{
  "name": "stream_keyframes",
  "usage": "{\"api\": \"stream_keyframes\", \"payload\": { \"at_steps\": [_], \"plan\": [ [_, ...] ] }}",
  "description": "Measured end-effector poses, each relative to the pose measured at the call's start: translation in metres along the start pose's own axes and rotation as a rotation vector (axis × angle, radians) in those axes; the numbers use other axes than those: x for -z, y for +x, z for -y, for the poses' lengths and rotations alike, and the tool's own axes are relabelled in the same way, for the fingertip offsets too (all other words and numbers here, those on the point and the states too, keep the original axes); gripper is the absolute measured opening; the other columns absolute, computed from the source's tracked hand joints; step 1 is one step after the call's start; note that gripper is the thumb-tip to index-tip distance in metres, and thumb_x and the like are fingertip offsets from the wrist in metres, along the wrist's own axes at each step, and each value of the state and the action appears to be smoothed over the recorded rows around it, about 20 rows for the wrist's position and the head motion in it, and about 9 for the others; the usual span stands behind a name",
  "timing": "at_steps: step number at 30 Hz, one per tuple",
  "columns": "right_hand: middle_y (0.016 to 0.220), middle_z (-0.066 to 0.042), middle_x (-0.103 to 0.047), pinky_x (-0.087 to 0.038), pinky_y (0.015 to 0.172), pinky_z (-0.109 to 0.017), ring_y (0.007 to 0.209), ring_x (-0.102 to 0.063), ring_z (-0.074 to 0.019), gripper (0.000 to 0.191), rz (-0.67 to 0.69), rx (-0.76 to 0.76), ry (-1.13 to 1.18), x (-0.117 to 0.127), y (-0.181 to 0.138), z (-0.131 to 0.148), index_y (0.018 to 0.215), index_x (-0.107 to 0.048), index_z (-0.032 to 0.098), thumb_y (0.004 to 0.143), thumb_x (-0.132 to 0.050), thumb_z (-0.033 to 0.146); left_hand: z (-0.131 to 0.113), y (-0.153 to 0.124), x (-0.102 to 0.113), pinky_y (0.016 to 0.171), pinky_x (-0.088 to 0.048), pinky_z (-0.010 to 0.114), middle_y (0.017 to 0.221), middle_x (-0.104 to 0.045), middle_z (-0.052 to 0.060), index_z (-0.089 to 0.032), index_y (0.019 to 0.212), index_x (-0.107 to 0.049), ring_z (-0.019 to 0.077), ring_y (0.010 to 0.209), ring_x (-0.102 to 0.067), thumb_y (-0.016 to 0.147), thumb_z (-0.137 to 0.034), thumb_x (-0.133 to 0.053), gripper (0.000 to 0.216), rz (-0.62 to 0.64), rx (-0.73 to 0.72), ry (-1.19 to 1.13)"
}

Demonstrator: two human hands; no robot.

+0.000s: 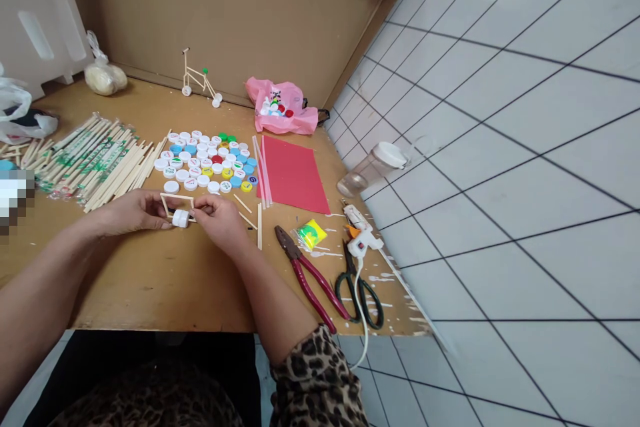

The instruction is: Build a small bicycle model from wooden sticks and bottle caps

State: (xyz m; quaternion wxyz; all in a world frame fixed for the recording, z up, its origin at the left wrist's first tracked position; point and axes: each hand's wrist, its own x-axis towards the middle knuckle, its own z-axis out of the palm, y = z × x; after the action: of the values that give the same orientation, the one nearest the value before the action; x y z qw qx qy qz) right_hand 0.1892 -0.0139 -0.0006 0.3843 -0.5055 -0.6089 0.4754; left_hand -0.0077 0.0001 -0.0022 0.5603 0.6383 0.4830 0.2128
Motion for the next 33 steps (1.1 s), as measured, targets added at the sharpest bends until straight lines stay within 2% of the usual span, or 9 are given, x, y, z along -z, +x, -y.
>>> {"api": "stream_keyframes", "payload": {
  "at_steps": [8, 17, 20, 25, 33],
  "plan": [
    [0.057, 0.006, -0.054, -0.038, 0.056, -0.021, 0.054, -0.049, -0.008, 0.006, 0.04, -0.006, 0.002, 0.001, -0.002, 0.003, 0.073, -0.061, 0.018, 0.066, -0.061, 0.018, -0.001, 0.002, -0.005, 0.06, -0.04, 0.023, 0.063, -0.055, -0.006, -0.017, 0.096, -0.066, 0.0111, 0.061, -0.049, 0.056, -0.026, -0.072, 0.041, -0.005, -0.022, 0.008],
    [0.053, 0.008, -0.048, -0.032, 0.049, -0.018, 0.05, -0.042, -0.0063, 0.004, 0.072, -0.012, -0.08, 0.004, -0.001, 0.002, 0.069, -0.058, 0.018, 0.067, -0.061, 0.016, 0.0, 0.0, 0.002, 0.058, -0.04, 0.022, 0.059, -0.053, -0.006, -0.018, 0.094, -0.068, 0.0105, 0.058, -0.049, 0.055, -0.026, -0.072, 0.04, -0.049, -0.046, 0.012],
    [0.052, 0.008, -0.048, -0.032, 0.049, -0.018, 0.05, -0.043, -0.0064, 0.005, 0.068, -0.039, -0.094, 0.005, 0.0, 0.003, 0.068, -0.057, 0.018, 0.067, -0.06, 0.013, -0.001, -0.001, 0.004, 0.056, -0.039, 0.021, 0.06, -0.057, -0.005, -0.018, 0.094, -0.07, 0.0102, 0.056, -0.049, 0.056, -0.025, -0.071, 0.038, -0.05, -0.039, 0.017],
    [0.059, 0.006, -0.056, -0.04, 0.054, -0.019, 0.054, -0.055, -0.007, 0.011, 0.059, -0.112, -0.009, 0.004, -0.001, 0.006, 0.068, -0.054, 0.018, 0.073, -0.054, 0.008, -0.008, -0.004, 0.002, 0.054, -0.038, 0.021, 0.058, -0.056, -0.006, -0.019, 0.083, -0.07, 0.0096, 0.054, -0.047, 0.055, -0.023, -0.071, 0.028, -0.025, -0.022, -0.018],
    [0.051, 0.006, -0.057, -0.04, 0.045, -0.016, 0.046, -0.055, -0.007, 0.012, 0.053, -0.22, 0.09, 0.006, 0.002, 0.008, 0.072, -0.051, 0.019, 0.076, -0.056, 0.008, -0.012, -0.003, 0.0, 0.057, -0.039, 0.021, 0.064, -0.059, -0.005, -0.018, 0.073, -0.063, 0.0079, 0.056, -0.048, 0.056, -0.023, -0.072, 0.02, 0.022, -0.009, -0.118]
  ]
}}
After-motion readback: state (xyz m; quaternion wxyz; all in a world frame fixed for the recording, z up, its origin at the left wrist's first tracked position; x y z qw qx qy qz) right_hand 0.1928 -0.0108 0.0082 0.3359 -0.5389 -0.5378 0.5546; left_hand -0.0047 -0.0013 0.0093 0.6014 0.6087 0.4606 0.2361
